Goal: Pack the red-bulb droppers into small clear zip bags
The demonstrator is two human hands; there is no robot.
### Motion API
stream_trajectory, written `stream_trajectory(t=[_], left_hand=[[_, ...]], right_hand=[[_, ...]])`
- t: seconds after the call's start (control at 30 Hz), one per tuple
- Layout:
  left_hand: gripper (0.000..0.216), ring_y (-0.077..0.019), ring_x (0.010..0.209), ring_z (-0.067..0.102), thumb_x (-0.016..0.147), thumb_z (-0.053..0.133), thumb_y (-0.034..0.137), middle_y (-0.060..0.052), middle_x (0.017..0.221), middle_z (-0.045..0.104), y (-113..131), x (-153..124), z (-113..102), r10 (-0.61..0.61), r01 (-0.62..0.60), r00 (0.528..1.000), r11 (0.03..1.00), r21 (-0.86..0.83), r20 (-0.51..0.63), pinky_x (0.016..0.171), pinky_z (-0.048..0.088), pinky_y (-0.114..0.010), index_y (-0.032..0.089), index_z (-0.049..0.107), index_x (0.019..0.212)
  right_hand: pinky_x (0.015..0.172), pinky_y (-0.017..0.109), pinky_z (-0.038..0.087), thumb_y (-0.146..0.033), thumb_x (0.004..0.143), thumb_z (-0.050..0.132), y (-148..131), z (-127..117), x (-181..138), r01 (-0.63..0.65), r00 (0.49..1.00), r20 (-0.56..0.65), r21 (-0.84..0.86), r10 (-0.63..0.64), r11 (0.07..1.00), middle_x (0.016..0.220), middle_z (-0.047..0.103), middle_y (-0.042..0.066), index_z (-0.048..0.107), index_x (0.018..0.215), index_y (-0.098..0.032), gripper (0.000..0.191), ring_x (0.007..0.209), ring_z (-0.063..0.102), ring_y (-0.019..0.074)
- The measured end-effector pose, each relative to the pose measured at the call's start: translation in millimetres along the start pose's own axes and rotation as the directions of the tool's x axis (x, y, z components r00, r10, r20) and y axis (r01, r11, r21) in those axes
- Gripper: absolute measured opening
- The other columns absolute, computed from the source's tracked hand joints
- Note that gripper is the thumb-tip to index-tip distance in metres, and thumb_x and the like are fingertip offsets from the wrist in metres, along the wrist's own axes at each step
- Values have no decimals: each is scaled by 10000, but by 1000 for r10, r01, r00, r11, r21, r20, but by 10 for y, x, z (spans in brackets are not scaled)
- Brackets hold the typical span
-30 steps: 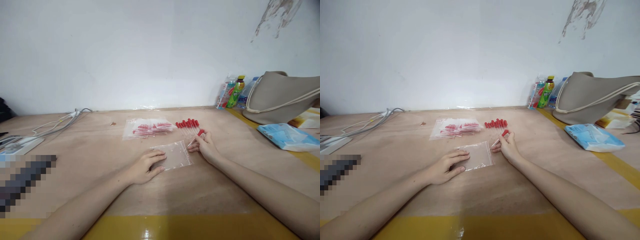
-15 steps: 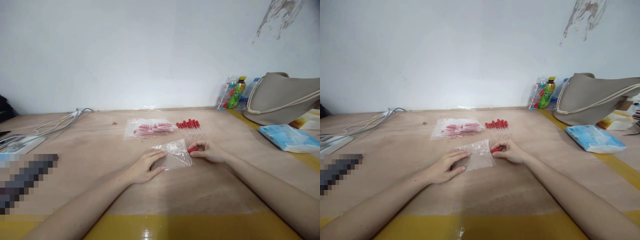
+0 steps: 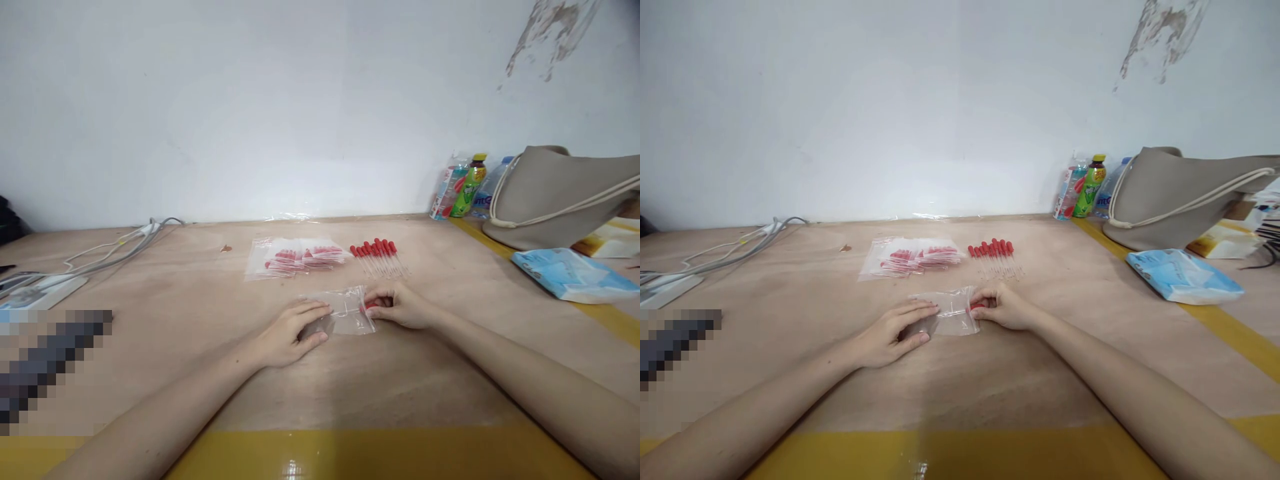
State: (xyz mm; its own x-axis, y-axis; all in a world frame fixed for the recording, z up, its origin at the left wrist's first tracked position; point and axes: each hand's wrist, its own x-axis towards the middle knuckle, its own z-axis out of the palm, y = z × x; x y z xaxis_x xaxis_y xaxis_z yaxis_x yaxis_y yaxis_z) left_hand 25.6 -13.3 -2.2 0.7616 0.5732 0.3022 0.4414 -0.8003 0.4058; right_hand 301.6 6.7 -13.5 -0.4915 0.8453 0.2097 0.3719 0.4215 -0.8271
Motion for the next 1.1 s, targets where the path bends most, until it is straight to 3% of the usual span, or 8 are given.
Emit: stream_trajectory(t=[0.17,0.37,0.57,0.7,0.83,0.93,1.0,1.1], left_hand=[[434,-240,1175,476,878,497,316,-96,1272,521,19,8,-8,3,-3,1000,1000,17,4,998,382,-451,221,452,1299],[435,-239,1169,478,889,478,313,-92,1272,519,43,11,-23,0,0,1000,1000,27,21,994,386,-441,228,431,1314],[563,-240,1140,496,888,480,304,-110,1280,510,22,-9,-5,-6,6,1000,1000,-10,-25,960,410,-434,223,256,1398],[580,-229,1141,499,905,452,288,-96,1272,518,13,-16,2,-9,8,1000,1000,-26,-7,959,414,-418,237,189,1420],[537,-233,1159,489,913,444,294,-99,1299,495,2,-20,-9,7,-7,1000,1000,-13,-5,973,403,-423,236,230,1402],[475,-227,1161,494,907,460,300,-101,1294,500,-5,-21,-22,-6,5,1000,1000,-24,-3,975,410,-413,220,324,1355],[414,-222,1170,489,898,479,299,-95,1280,514,-7,-19,-26,-7,7,1000,999,-35,5,985,409,-404,211,412,1297],[366,-232,1204,460,875,518,298,-96,1289,505,-17,-10,-23,15,-15,1000,1000,-23,-12,1010,391,-412,202,501,1228]], right_hand=[[439,191,332,-371,669,676,-39,99,-4,-163,978,-119,70,170,984,533,525,-32,650,697,-160,214,479,431,73],[422,180,296,-286,636,697,-89,106,-41,-79,996,-49,36,80,996,529,457,-51,654,742,-173,160,468,368,64],[497,211,375,-285,714,648,-118,103,-86,103,987,-122,-15,-104,995,935,530,46,662,820,-194,140,576,437,73],[589,258,444,-323,785,575,-119,163,-111,50,999,-5,61,-49,997,769,597,19,647,917,-220,183,626,533,124],[664,280,471,-326,746,626,-80,190,-90,-9,1000,-27,231,16,973,820,633,22,591,916,-208,211,737,592,144],[594,246,452,-326,696,678,-47,137,-52,-39,996,-60,280,58,959,734,607,-4,555,819,-193,218,647,569,117],[587,249,444,-343,689,687,-30,76,-28,-15,1000,-16,223,19,975,693,593,-6,566,730,-182,206,627,555,117],[677,285,448,-356,720,666,-4,-13,-4,120,992,43,32,-122,992,732,610,15,612,675,-179,190,703,565,138]])
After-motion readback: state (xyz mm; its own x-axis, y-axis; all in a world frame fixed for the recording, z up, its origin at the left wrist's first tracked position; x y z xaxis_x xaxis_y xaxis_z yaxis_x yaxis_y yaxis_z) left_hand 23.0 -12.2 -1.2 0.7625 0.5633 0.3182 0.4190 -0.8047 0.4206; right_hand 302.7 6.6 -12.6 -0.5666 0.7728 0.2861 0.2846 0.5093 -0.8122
